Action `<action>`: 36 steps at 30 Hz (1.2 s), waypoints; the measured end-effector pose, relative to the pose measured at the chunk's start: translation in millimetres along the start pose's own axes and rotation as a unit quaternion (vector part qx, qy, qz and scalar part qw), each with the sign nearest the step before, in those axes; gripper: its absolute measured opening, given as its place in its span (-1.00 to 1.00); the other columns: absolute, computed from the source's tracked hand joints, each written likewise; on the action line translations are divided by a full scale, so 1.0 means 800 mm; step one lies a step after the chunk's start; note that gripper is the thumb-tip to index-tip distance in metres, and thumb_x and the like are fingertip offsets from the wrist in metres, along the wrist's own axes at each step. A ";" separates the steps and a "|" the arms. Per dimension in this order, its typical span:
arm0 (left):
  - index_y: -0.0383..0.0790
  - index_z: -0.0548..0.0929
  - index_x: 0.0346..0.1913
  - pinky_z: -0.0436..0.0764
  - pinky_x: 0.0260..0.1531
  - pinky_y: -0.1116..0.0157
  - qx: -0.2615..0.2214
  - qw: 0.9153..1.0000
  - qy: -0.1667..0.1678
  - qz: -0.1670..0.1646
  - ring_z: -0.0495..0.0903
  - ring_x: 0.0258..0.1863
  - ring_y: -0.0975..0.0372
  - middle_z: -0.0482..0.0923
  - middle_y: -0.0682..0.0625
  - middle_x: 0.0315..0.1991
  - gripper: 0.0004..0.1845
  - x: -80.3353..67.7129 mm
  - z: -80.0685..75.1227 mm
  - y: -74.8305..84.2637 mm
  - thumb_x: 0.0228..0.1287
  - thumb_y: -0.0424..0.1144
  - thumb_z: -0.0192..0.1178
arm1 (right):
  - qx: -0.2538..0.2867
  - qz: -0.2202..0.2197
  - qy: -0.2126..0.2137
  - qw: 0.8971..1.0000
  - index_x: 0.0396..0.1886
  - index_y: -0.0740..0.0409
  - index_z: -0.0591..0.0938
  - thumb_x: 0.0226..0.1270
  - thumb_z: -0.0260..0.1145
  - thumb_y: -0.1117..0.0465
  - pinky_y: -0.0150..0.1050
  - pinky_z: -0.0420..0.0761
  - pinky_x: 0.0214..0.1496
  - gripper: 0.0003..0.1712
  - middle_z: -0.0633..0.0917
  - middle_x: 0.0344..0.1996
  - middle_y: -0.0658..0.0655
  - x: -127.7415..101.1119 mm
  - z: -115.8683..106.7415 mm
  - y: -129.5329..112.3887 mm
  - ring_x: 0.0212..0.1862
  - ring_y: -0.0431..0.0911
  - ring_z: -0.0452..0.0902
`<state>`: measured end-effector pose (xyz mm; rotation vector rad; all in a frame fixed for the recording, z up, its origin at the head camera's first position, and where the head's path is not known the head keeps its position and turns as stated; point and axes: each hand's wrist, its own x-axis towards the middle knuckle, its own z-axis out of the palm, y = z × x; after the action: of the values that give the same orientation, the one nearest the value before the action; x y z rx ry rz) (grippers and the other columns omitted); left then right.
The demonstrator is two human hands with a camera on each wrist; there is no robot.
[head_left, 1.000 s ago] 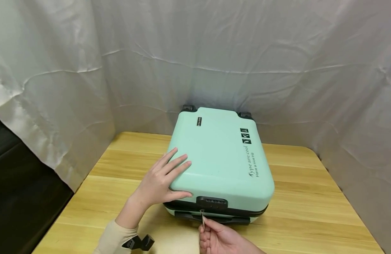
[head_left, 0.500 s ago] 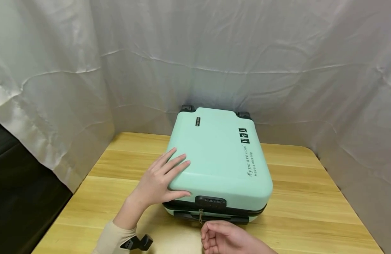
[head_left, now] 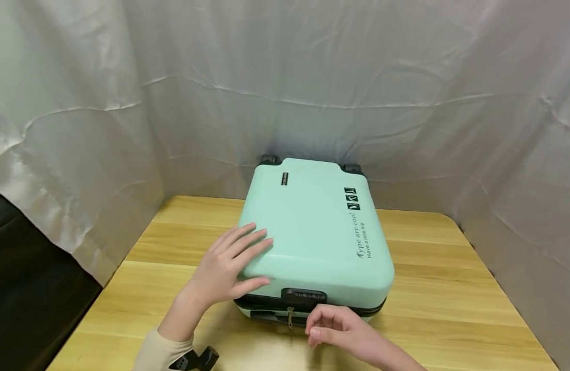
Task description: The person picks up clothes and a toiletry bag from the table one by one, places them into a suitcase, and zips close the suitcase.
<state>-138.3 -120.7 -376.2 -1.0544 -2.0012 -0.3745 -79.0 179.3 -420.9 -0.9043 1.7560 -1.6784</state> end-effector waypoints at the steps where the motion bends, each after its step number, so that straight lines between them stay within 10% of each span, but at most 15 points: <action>1: -0.15 0.61 0.19 0.55 0.07 -0.13 -0.008 1.000 0.005 0.003 0.54 0.20 -0.09 0.62 -0.11 0.13 -0.32 0.001 -0.002 0.001 0.31 0.33 0.03 | -0.035 -0.022 0.008 0.999 -0.11 0.31 0.57 0.49 0.08 0.30 -0.29 0.67 -0.10 -0.81 0.66 -0.31 0.34 -0.001 -0.002 -0.002 -0.22 -0.26 0.65; 5: -0.20 0.65 0.13 0.57 0.01 -0.12 -0.028 0.998 0.039 0.031 0.60 0.11 -0.05 0.66 -0.12 0.05 -0.38 0.008 -0.011 0.011 0.33 0.26 0.07 | -0.196 -0.109 0.057 0.973 -0.15 0.05 0.61 0.41 0.19 0.35 -0.34 0.64 -0.22 -0.85 0.70 -0.29 0.11 -0.007 -0.006 -0.009 -0.25 -0.33 0.59; 10: -0.27 0.68 0.04 0.58 0.02 -0.04 -0.062 0.991 0.082 0.084 0.64 0.00 -0.06 0.70 -0.14 -0.04 -0.45 0.013 -0.020 0.029 0.35 0.16 0.12 | -0.338 -0.232 0.112 0.905 -0.11 -0.02 0.59 0.31 0.30 0.34 -0.41 0.60 -0.15 -0.77 0.67 -0.24 -0.04 -0.012 -0.011 -0.022 -0.19 -0.30 0.55; 13: -0.33 0.69 -0.02 0.57 0.05 0.02 -0.105 0.983 0.096 0.117 0.63 -0.02 -0.08 0.70 -0.18 -0.08 -0.49 0.014 -0.019 0.040 0.36 0.10 0.14 | -0.416 -0.356 0.129 0.827 -0.11 0.15 0.60 0.31 0.34 0.24 -0.39 0.54 -0.02 -0.81 0.64 -0.21 0.03 -0.011 -0.018 -0.031 -0.12 -0.19 0.53; 18: -0.38 0.67 -0.02 0.58 0.06 0.08 -0.190 0.968 0.084 0.143 0.60 0.01 -0.09 0.69 -0.21 -0.05 -0.50 0.009 -0.012 0.059 0.36 0.06 0.16 | -0.522 -0.508 0.197 0.656 -0.27 0.32 0.66 0.35 0.31 0.03 -0.19 0.50 0.05 -0.63 0.68 -0.27 0.24 0.003 -0.030 -0.050 -0.15 0.07 0.54; 21: -0.38 0.66 0.01 0.56 0.09 0.11 -0.231 0.961 0.065 0.140 0.58 0.05 -0.07 0.68 -0.19 0.00 -0.51 0.001 -0.007 0.068 0.36 0.03 0.18 | -0.557 -0.522 0.249 0.596 -0.31 0.31 0.67 0.36 0.29 -0.03 -0.14 0.48 0.08 -0.58 0.68 -0.30 0.29 0.007 -0.040 -0.054 -0.19 0.14 0.53; 26: -0.38 0.64 0.04 0.57 0.11 0.19 -0.288 0.948 0.026 0.132 0.58 0.07 0.02 0.68 -0.13 0.00 -0.56 -0.011 0.000 0.077 0.35 -0.04 0.20 | -0.583 -0.494 0.281 0.581 -0.19 0.35 0.65 0.35 0.28 -0.08 -0.10 0.40 0.26 -0.50 0.65 -0.22 0.36 0.005 -0.066 -0.044 -0.12 0.23 0.49; 32: -0.28 0.61 0.12 0.57 0.11 0.35 -0.367 0.924 -0.071 0.084 0.60 0.08 0.19 0.67 -0.08 0.03 -0.61 -0.032 0.007 0.082 0.42 -0.07 0.12 | -0.577 -0.446 0.292 0.618 -0.05 0.41 0.59 0.30 0.28 -0.19 -0.11 0.23 0.49 -0.32 0.60 -0.07 0.45 -0.003 -0.092 -0.023 0.10 0.26 0.43; 34: -0.24 0.59 0.15 0.59 0.06 0.38 -0.424 0.895 -0.131 0.043 0.62 0.07 0.23 0.68 -0.08 0.04 -0.61 -0.041 0.007 0.080 0.48 -0.06 0.03 | -0.564 -0.443 0.295 0.631 -0.04 0.43 0.58 0.27 0.31 -0.21 -0.10 0.22 0.50 -0.28 0.59 -0.05 0.47 -0.004 -0.097 -0.018 0.16 0.25 0.42; 36: -0.27 0.55 0.20 0.62 0.05 0.34 -0.511 0.837 -0.195 -0.013 0.64 0.07 0.20 0.66 -0.15 0.07 -0.60 -0.050 0.007 0.075 0.53 -0.10 -0.06 | -0.547 -0.451 0.300 0.638 -0.05 0.46 0.59 0.23 0.35 -0.20 -0.09 0.23 0.50 -0.26 0.59 -0.05 0.47 -0.002 -0.100 -0.014 0.18 0.24 0.43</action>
<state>-81.3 -103.3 -417.5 -1.8538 -2.1591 -1.4531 -138.4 230.9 -403.6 -2.2365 3.2732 -1.2567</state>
